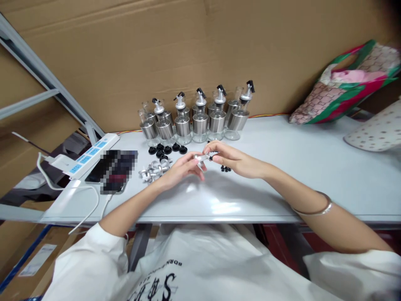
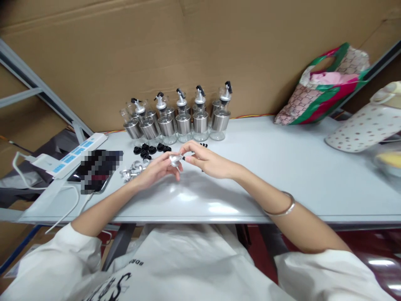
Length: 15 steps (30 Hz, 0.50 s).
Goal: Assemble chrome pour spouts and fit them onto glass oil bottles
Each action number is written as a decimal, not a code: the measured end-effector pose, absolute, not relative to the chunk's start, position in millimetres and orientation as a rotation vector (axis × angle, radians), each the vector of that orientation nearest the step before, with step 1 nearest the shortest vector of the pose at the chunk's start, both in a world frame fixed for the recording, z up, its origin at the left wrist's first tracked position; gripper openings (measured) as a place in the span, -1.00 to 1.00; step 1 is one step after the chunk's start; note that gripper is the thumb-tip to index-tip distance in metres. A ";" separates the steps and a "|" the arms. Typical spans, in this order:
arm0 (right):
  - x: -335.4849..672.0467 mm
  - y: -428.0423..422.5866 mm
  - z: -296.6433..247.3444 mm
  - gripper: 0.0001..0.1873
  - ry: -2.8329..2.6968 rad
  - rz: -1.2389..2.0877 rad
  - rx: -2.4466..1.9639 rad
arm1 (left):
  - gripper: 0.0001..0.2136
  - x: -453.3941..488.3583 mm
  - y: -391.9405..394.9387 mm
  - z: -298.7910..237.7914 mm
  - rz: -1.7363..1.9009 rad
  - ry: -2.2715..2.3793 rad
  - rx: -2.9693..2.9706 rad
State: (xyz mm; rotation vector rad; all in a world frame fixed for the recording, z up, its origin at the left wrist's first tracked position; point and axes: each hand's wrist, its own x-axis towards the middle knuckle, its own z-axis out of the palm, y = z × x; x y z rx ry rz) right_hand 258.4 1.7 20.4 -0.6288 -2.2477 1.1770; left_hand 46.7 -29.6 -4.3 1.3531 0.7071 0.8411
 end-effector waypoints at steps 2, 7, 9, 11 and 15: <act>260.3 1.9 22.7 -0.67 -2.201 1.243 -0.627 | -0.58 40.5 -29.9 -0.3 0.883 0.784 1.627; 261.6 1.5 24.1 -0.65 -2.029 1.434 -0.591 | -0.68 21.0 -22.6 15.1 1.053 1.157 2.198; 260.9 1.6 23.4 -0.65 -1.970 1.451 -0.562 | -0.72 10.5 -15.3 22.1 1.087 1.423 2.316; 260.3 2.1 23.0 -0.64 -1.931 1.447 -0.543 | -0.78 -1.8 -7.0 27.2 0.946 1.669 2.481; 260.6 4.0 22.9 -0.65 -1.882 1.433 -0.545 | -0.78 -28.5 8.1 28.4 0.546 1.968 2.637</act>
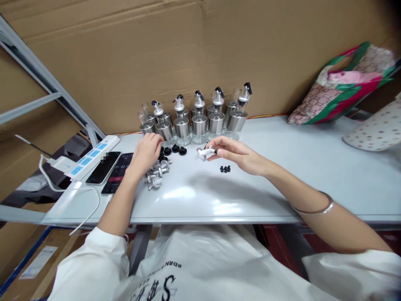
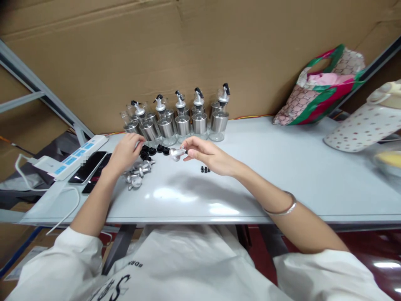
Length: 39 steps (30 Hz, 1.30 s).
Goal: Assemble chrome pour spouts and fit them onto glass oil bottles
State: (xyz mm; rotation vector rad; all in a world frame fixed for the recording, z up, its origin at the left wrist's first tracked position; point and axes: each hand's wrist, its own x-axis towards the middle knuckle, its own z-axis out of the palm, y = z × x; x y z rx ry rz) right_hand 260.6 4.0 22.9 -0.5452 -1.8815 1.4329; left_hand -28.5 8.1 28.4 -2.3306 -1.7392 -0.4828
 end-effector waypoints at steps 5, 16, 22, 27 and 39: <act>261.2 5.9 23.8 -0.68 -1.824 1.443 -0.553 | -0.76 -51.5 18.0 23.7 -0.210 -1.847 -2.223; 261.9 5.7 28.3 -0.67 -1.690 1.623 -0.504 | -0.82 -55.6 20.2 19.8 0.008 -1.898 -2.324; 260.1 3.8 26.7 -0.68 -1.692 1.587 -0.531 | -0.81 -52.0 18.9 17.6 -0.009 -1.868 -2.351; 257.8 -0.2 28.4 -0.72 -1.673 1.525 -0.514 | -0.79 -46.8 15.7 15.7 0.040 -1.860 -2.318; 247.9 -9.3 27.3 -0.86 -1.501 1.536 -0.575 | -0.93 -13.1 0.9 27.8 -0.744 -1.673 -2.460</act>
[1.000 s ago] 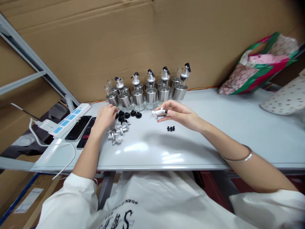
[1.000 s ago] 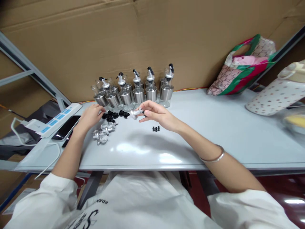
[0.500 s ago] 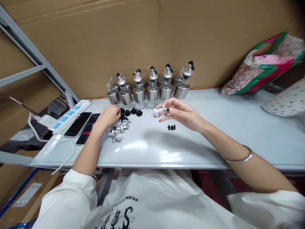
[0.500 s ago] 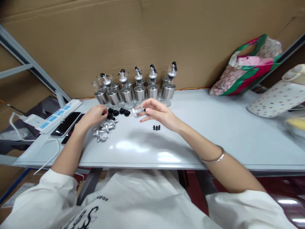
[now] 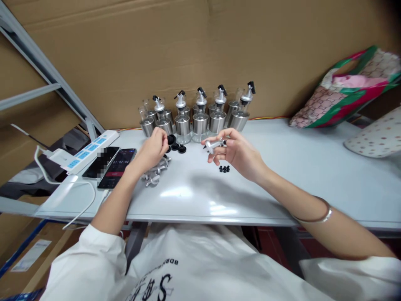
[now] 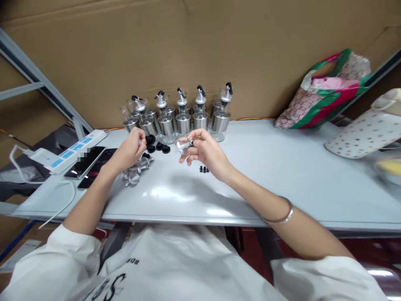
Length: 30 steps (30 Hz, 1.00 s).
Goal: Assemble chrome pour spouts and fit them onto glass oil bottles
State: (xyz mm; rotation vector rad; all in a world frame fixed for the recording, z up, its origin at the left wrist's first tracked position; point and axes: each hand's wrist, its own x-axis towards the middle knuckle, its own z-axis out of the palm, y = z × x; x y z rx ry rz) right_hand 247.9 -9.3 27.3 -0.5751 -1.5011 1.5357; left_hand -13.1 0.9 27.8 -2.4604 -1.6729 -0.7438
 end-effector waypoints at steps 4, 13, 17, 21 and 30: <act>242.2 -7.6 17.1 -0.83 -1.442 1.513 -0.615 | -0.93 6.7 -11.6 23.6 -0.942 -1.306 -2.563; 239.9 -3.0 8.2 -0.67 -1.399 1.485 -0.699 | -0.84 28.3 -18.6 2.2 -0.992 -0.684 -2.344; 237.2 -7.9 3.7 -0.68 -1.425 1.546 -0.752 | -0.85 28.7 -23.8 2.3 -1.020 -0.562 -2.339; 236.2 -13.7 3.0 -0.85 -1.500 1.603 -0.709 | -0.87 33.0 -27.8 -0.7 -1.024 -0.496 -2.335; 238.0 -16.5 10.2 -0.75 -1.728 1.383 -0.745 | -0.86 32.3 -27.3 -0.2 -0.965 -0.440 -2.342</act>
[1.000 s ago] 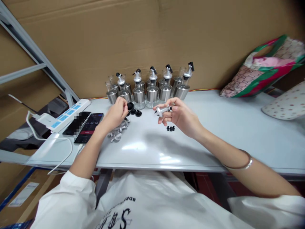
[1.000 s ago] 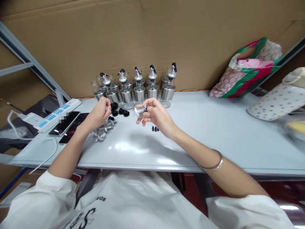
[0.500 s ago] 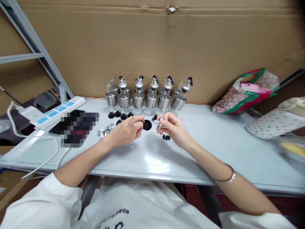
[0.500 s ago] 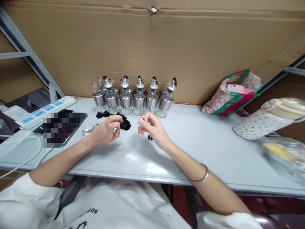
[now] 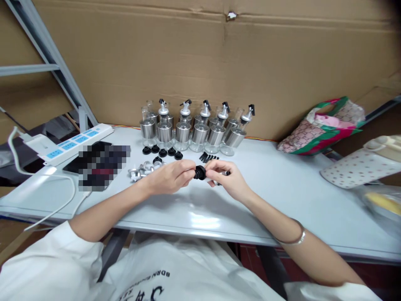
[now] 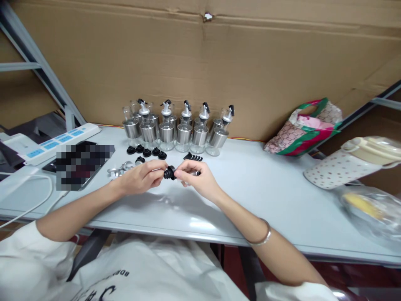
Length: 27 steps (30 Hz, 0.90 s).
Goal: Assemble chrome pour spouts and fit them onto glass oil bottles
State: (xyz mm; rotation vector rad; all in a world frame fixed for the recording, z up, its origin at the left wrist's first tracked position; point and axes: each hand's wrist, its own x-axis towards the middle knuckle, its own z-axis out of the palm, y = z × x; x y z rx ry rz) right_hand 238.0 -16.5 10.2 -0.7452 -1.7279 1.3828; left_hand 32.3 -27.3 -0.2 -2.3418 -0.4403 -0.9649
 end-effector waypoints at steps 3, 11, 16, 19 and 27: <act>239.1 -16.2 11.3 -0.81 -1.760 1.327 -0.722 | -0.88 32.7 -27.6 0.9 -1.030 -0.496 -2.326; 239.3 -14.9 7.8 -0.92 -1.938 0.936 -0.609 | -0.76 33.5 -28.1 -1.8 -0.986 -0.777 -2.380; 240.5 -15.5 6.2 -0.91 -2.025 0.867 -0.562 | -0.79 35.2 -31.6 -1.3 -0.954 -0.774 -2.387; 242.1 -15.8 8.5 -0.90 -2.070 0.874 -0.571 | -0.80 37.4 -33.2 -0.7 -0.967 -0.745 -2.399; 245.3 -20.0 15.3 -0.78 -1.890 0.834 -0.656 | -0.75 37.4 -29.2 -5.7 -1.057 -0.825 -2.518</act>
